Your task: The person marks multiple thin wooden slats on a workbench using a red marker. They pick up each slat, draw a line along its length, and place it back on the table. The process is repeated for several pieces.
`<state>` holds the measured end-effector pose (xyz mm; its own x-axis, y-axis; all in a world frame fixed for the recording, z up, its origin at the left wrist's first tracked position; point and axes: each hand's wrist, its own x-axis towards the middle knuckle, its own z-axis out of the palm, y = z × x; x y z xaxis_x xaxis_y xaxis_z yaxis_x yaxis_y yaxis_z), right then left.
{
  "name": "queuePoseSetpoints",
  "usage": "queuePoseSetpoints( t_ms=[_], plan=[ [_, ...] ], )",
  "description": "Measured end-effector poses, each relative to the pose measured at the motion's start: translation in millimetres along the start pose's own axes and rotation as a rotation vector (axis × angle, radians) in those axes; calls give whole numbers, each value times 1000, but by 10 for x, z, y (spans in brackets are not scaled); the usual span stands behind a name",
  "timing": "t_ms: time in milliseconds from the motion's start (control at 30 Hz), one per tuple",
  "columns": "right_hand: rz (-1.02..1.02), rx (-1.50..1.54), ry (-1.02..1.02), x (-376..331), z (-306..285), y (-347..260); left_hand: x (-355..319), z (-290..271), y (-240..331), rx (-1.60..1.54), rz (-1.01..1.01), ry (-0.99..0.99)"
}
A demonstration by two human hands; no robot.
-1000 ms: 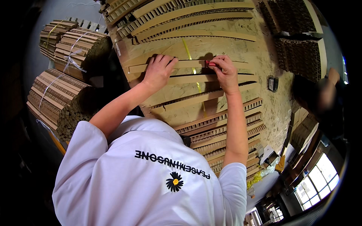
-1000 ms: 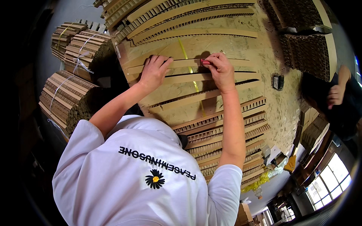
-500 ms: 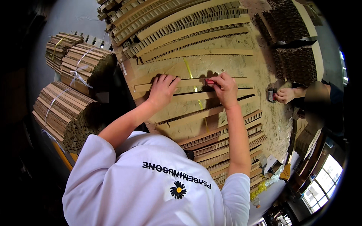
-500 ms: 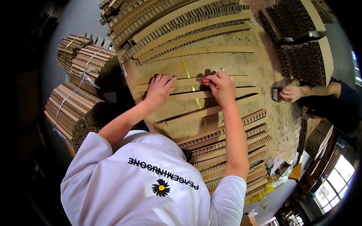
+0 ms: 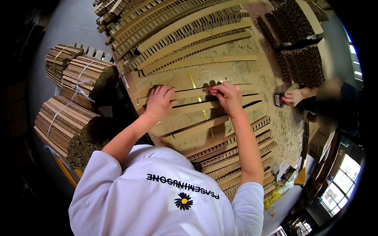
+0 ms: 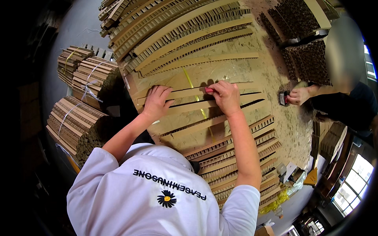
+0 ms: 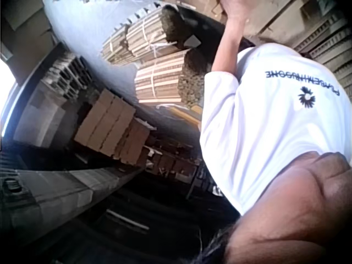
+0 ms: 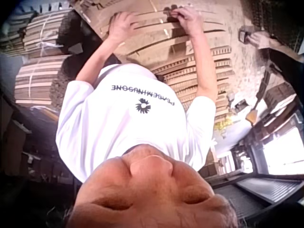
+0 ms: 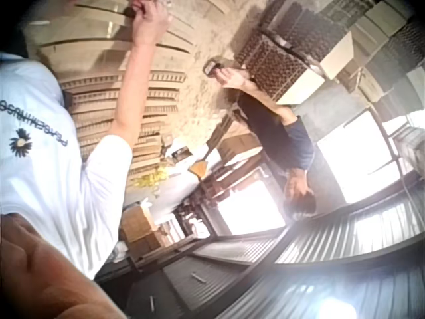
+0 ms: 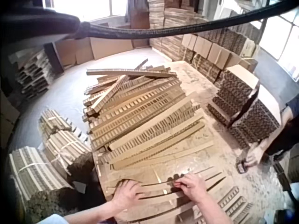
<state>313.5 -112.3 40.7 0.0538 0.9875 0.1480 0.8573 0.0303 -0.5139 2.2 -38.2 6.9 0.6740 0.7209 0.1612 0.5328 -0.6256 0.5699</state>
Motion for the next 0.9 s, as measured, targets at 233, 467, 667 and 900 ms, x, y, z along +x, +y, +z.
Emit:
queuePoseSetpoints(
  t_ms=[233, 467, 667, 900],
  plan=[
    [2, 29, -22, 16, -9, -39, -48, -43, -96, 7, 19, -5],
    [25, 18, 0, -34, -3, -20, -8, -43, -60, -2, 42, -5],
    [65, 75, -19, 0, -82, -37, -11, -6, -112, -22, 75, -2],
    [558, 1006, 910, -499, -554, 66, 234, -244, -106, 35, 122, 86]
  ],
)
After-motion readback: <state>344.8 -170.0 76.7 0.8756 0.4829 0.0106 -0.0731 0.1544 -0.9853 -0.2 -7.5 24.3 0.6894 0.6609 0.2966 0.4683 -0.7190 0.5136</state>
